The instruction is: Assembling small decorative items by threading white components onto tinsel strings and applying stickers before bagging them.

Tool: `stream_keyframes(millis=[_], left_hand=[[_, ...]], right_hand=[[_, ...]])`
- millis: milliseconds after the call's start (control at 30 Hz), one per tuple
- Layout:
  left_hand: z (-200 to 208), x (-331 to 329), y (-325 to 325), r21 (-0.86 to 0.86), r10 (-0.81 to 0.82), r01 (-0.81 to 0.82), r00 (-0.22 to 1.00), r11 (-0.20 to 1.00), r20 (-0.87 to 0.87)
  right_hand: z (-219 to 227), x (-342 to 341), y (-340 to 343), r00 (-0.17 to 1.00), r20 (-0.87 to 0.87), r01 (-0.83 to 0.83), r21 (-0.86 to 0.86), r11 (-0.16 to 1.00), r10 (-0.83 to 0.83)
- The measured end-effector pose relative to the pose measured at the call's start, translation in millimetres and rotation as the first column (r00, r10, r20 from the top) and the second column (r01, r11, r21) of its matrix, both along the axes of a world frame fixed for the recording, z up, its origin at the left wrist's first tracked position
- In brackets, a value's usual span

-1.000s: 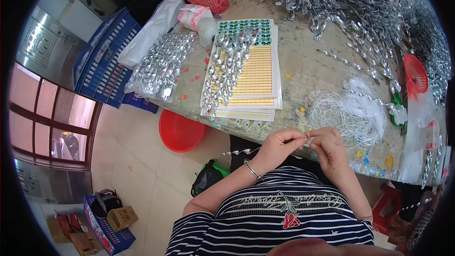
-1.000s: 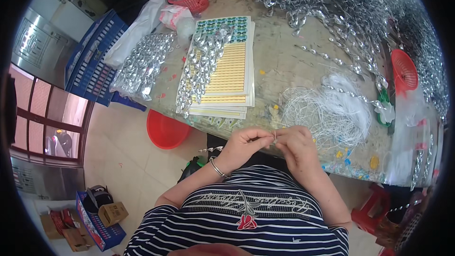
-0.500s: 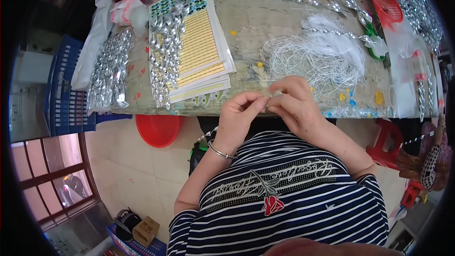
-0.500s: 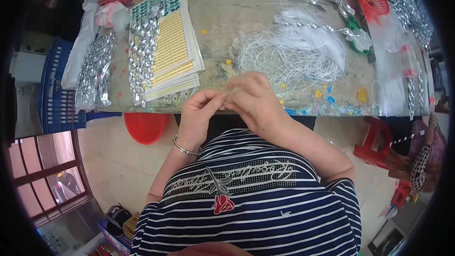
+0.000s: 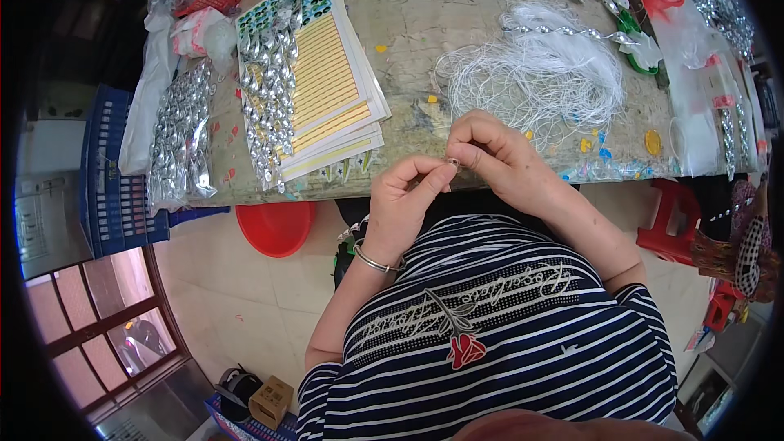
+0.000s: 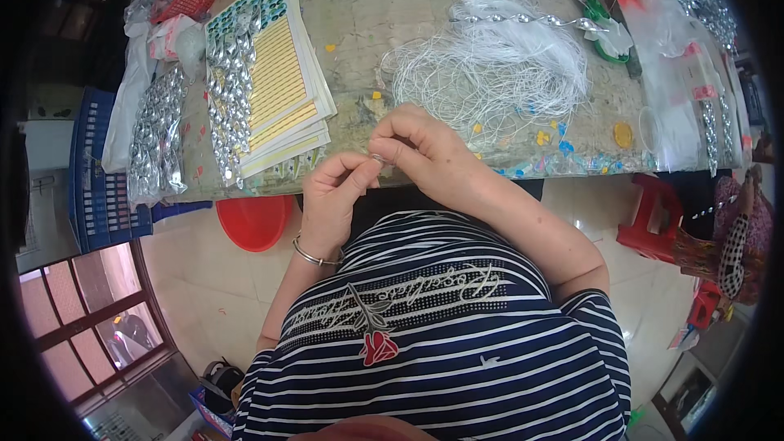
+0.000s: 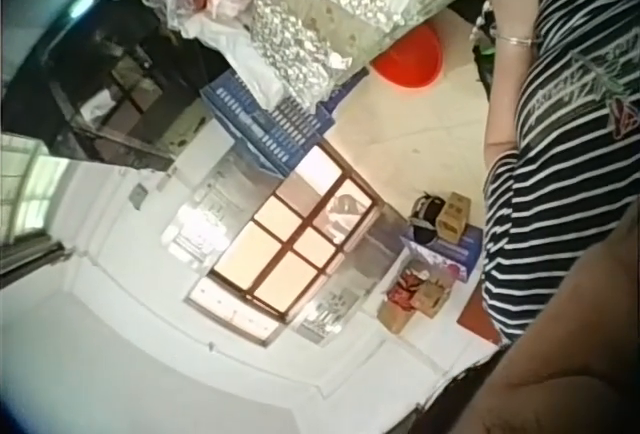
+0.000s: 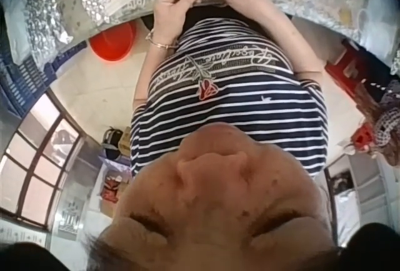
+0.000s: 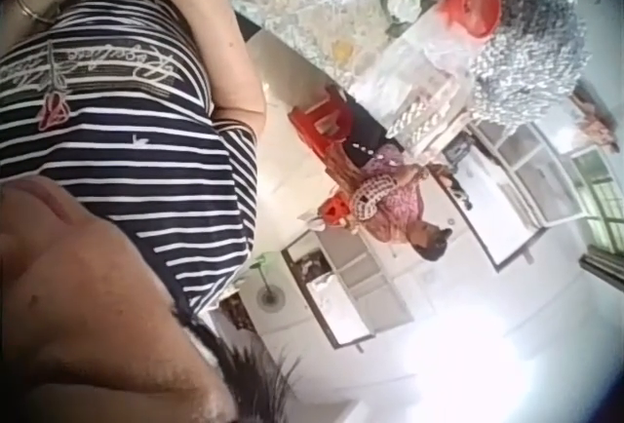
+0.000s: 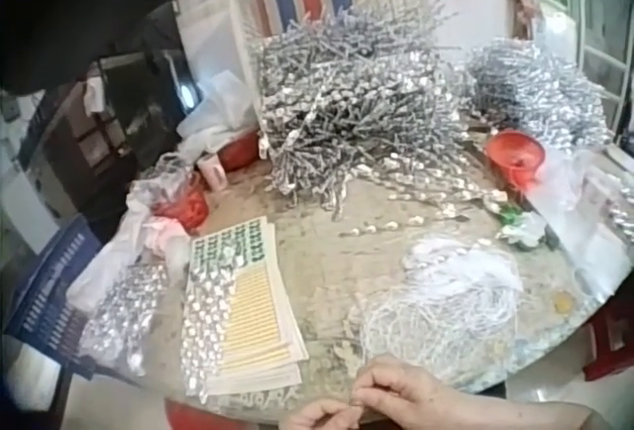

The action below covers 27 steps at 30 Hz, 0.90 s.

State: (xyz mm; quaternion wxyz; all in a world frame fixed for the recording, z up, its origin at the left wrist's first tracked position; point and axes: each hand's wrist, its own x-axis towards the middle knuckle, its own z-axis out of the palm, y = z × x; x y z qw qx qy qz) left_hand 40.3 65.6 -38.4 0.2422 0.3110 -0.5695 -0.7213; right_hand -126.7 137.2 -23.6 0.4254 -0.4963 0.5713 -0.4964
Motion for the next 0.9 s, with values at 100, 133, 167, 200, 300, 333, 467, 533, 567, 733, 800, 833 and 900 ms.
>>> stream_keyframes(millis=[100,133,167,200,300,333,467,533,567,733,800,833,900], left_hand=[[2,-1,1,0.058,0.023,-0.022,1.0,0.998,-0.01],[2,-1,1,0.088,0.043,-0.042,0.999,0.995,-0.01],[1,-1,1,0.09,0.042,-0.041,0.999,0.995,-0.008],[0,-1,1,0.083,0.073,-0.071,0.997,0.994,-0.012],[-3,0,0,0.075,0.117,-0.116,0.993,0.99,-0.011],[-4,0,0,0.071,0.131,-0.13,0.991,0.989,-0.008],[-5,-2,2,0.017,0.127,-0.127,0.992,0.992,-0.017],[-8,-2,1,-0.077,0.109,-0.11,0.994,0.991,-0.013],[-8,-2,1,-0.077,0.109,-0.109,0.994,0.991,-0.011],[-12,-2,2,-0.178,0.089,-0.087,0.996,0.98,0.006],[-11,-2,2,-0.218,0.078,-0.073,0.997,0.973,0.017],[-10,-3,2,-0.258,0.069,-0.06,0.997,0.964,0.028],[-6,-3,1,-0.314,0.06,-0.043,0.997,0.948,0.043]], right_hand=[[-2,-1,-2,1.0,-0.007,-0.009,-0.009,1.0,0.009],[-4,-2,-2,1.0,0.006,-0.01,-0.007,1.0,0.01],[-2,-1,-1,1.0,0.008,-0.009,-0.006,1.0,0.009],[1,0,-1,0.996,0.063,0.062,-0.015,0.998,-0.061],[5,-5,4,0.992,-0.018,0.119,-0.095,0.988,-0.121],[6,-6,6,0.98,-0.157,0.093,-0.169,0.981,-0.12],[5,4,11,0.959,-0.256,0.066,-0.207,0.976,-0.119],[4,4,11,0.963,-0.235,0.088,-0.184,0.979,-0.13],[4,5,11,0.966,-0.215,0.108,-0.163,0.981,-0.142],[3,4,13,0.948,-0.286,0.089,-0.183,0.979,-0.14],[3,4,13,0.945,-0.297,0.087,-0.162,0.983,-0.133],[2,3,13,0.938,-0.318,0.087,-0.177,0.98,-0.141],[3,3,13,0.93,-0.337,0.087,-0.192,0.978,-0.148]])
